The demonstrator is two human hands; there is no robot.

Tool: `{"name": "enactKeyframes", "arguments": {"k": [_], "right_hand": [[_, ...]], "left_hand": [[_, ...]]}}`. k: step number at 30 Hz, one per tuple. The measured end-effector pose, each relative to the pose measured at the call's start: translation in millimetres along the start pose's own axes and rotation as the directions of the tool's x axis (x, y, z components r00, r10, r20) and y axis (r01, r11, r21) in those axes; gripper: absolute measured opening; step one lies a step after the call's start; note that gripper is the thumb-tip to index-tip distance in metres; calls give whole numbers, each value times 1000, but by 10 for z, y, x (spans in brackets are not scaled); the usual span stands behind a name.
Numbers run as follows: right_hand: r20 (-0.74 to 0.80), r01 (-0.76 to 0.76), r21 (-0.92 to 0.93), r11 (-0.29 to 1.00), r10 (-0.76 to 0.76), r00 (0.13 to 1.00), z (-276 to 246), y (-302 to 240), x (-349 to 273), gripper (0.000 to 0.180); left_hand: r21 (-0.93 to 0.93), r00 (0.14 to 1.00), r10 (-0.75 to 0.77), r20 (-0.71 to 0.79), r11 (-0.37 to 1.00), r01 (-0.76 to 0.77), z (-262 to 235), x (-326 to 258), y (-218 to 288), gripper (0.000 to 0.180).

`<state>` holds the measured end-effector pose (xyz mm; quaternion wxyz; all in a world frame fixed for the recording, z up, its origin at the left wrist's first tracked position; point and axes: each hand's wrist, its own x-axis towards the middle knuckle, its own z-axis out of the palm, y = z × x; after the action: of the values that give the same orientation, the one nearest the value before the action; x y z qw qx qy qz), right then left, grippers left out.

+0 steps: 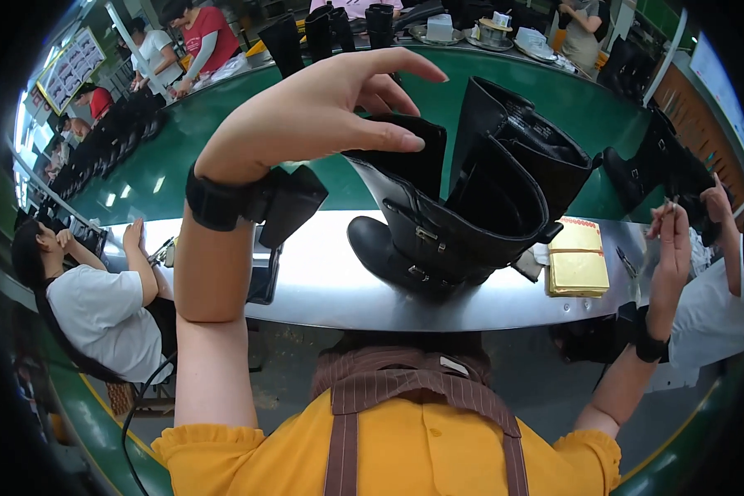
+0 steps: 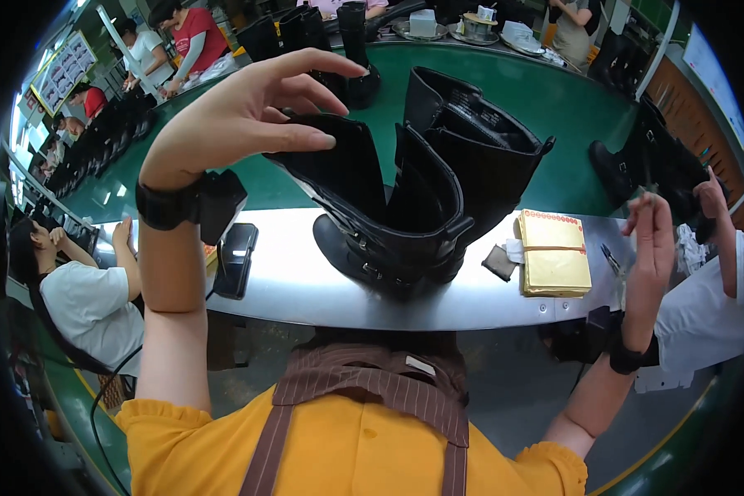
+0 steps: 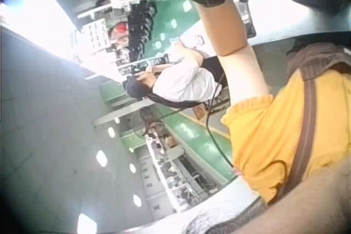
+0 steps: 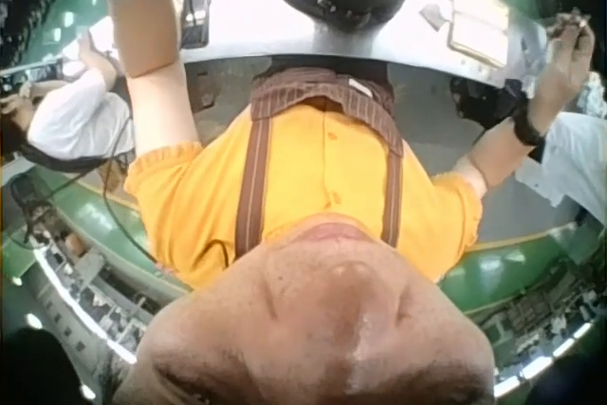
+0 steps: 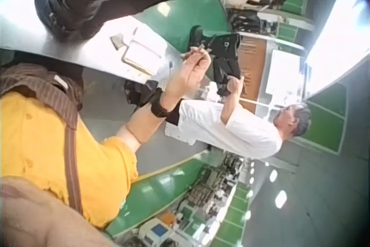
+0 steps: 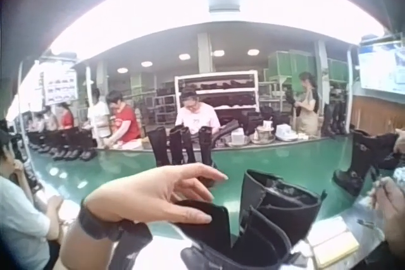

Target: Inspecting, cleaning, and trimming threads on black boots on a production line.

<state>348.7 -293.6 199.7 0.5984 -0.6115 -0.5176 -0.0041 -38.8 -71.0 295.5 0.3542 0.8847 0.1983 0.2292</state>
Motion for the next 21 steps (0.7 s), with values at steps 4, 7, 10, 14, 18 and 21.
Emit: {"name": "enactKeyframes", "arguments": {"k": [4, 7, 10, 14, 18, 21], "right_hand": [[306, -155, 304, 940, 58, 950, 652, -734, -129, 24], [537, -269, 489, 830, -43, 842, 921, -935, -91, 27], [630, -397, 611, 685, -118, 767, 1194, -1150, 0, 26], [751, -407, 459, 790, -100, 652, 1671, -1321, -77, 23], [818, -429, 401, 810, -106, 566, 2127, -1256, -297, 26], [835, -402, 403, 822, -151, 529, 2215, -1288, -483, 41]], "left_hand": [[276, 997, 22, 71, 960, -41, 104, -10, 121, 56], [115, 996, 33, 88, 992, -44, 219, -156, 184, 57], [-117, 999, 40, 19, 992, -37, 270, -608, 113, 60], [-299, 991, 54, -122, 950, -89, 417, -1088, 166, 56], [-54, 938, 237, -252, 964, -259, 556, -1404, 132, 37], [-76, 989, 78, -128, 993, -88, 389, -1522, 220, 34]]}}
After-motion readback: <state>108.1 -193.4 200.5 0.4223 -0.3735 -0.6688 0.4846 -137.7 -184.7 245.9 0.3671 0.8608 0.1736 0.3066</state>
